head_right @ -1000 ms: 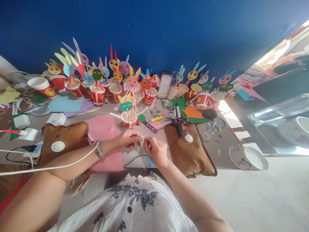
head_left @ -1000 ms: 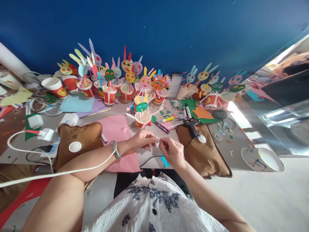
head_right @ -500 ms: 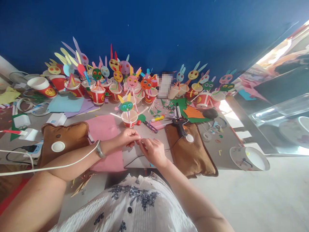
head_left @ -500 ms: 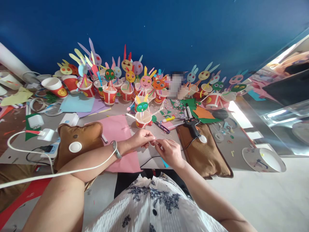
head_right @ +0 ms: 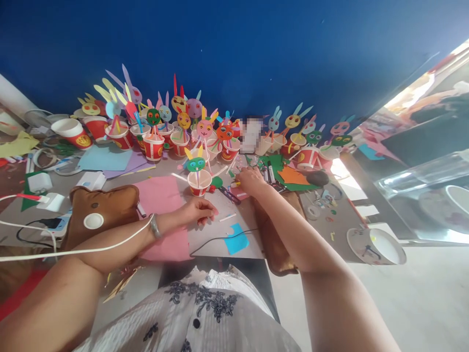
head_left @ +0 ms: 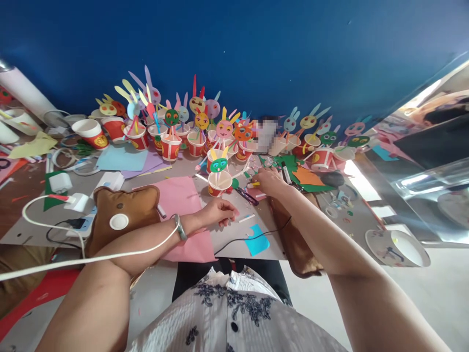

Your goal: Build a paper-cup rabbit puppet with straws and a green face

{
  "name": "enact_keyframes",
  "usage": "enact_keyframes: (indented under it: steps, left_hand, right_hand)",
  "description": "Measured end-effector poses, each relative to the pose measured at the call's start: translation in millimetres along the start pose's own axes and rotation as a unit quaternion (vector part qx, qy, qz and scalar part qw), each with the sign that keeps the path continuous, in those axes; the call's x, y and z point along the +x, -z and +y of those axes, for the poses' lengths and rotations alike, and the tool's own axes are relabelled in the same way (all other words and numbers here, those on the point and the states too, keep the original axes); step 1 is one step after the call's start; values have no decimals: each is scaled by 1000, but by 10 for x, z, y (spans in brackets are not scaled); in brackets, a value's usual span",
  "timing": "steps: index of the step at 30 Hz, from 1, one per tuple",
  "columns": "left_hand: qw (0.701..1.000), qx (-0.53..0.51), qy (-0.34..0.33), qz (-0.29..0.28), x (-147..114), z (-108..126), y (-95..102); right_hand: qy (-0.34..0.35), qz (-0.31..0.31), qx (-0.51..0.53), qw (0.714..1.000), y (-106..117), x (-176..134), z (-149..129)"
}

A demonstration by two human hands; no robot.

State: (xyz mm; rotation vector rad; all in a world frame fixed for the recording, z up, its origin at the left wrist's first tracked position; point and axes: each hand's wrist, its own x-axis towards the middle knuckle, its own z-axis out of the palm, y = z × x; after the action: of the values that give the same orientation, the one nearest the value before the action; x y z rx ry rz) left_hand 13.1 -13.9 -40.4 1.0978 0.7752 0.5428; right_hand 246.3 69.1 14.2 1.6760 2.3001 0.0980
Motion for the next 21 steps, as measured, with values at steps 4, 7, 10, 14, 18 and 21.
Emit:
enact_keyframes:
  steps: [4,7,10,14,18,21]
  left_hand:
    - [1000,-2,-1,5,1,-18,-8]
    - [999,-5,26,39,-2,33,-25]
    - [998,-4,46,47,-12,99,-35]
    - [998,-3,42,36,-54,149,-49]
    - [999,9,43,27,-89,166,-75]
    - [998,-1,56,33,-74,170,-100]
  right_hand:
    - [13,16,7,1000,-67,16,78]
    - [-6,62,20,998,-72,-94,187]
    - [-44,182,126,974,-41,-335,217]
    - [-43,239,357,902,33,-810,-11]
    - [-50,247,450,857,25,-1197,-376]
    - [-60,254,472,842,-61,-1334,-561]
